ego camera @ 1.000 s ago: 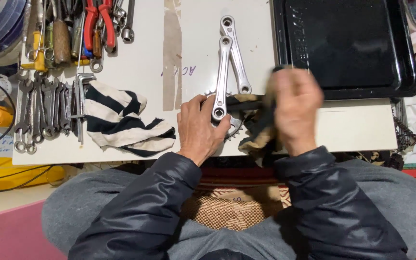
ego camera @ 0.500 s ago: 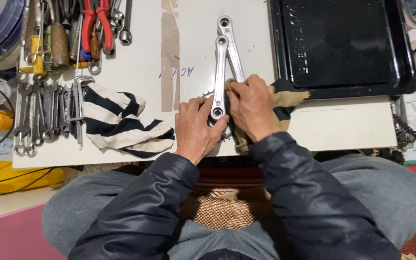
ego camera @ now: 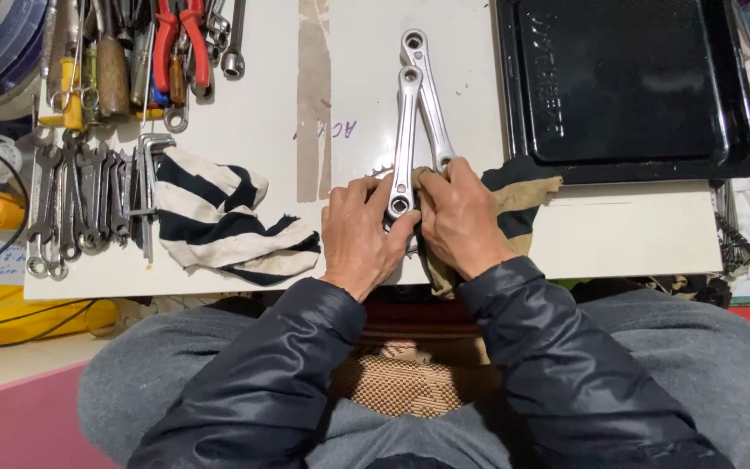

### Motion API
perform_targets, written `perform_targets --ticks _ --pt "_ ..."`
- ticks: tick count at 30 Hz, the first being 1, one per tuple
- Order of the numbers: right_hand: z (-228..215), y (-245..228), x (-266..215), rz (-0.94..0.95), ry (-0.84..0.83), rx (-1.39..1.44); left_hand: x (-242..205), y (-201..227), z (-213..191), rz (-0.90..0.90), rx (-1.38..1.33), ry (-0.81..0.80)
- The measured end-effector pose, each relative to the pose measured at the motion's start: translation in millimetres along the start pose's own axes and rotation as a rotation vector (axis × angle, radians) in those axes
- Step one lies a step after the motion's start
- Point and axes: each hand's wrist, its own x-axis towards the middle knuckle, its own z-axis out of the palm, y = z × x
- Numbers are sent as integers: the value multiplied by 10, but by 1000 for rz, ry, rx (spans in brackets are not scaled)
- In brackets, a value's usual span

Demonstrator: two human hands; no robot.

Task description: Cleaning a bicycle crankset and chainring using a cloth to remove dirt and grease.

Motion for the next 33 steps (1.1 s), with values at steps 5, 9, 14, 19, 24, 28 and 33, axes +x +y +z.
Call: perform_targets --ticks 5,9,14,19,24,28,33 --pt "-363 -156 -20 13 -188 49 1 7 -49 -19 4 -5" --pt "-373 1 -100 17 -412 -14 14 52 -82 -43 18 -29" --pt "-787 121 -322 86 -493 -60 38 36 -53 -43 25 -23" --pt "-1259 419 -222 217 -297 -34 68 17 -50 -62 30 -48" --pt "-1285 310 -173 306 15 317 86 2 -18 9 38 54" --pt "-715 22 -166 227 -28 371 101 -22 -6 24 62 51" --pt "-95 -108 -68 79 43 49 95 -84 42 92 49 97"
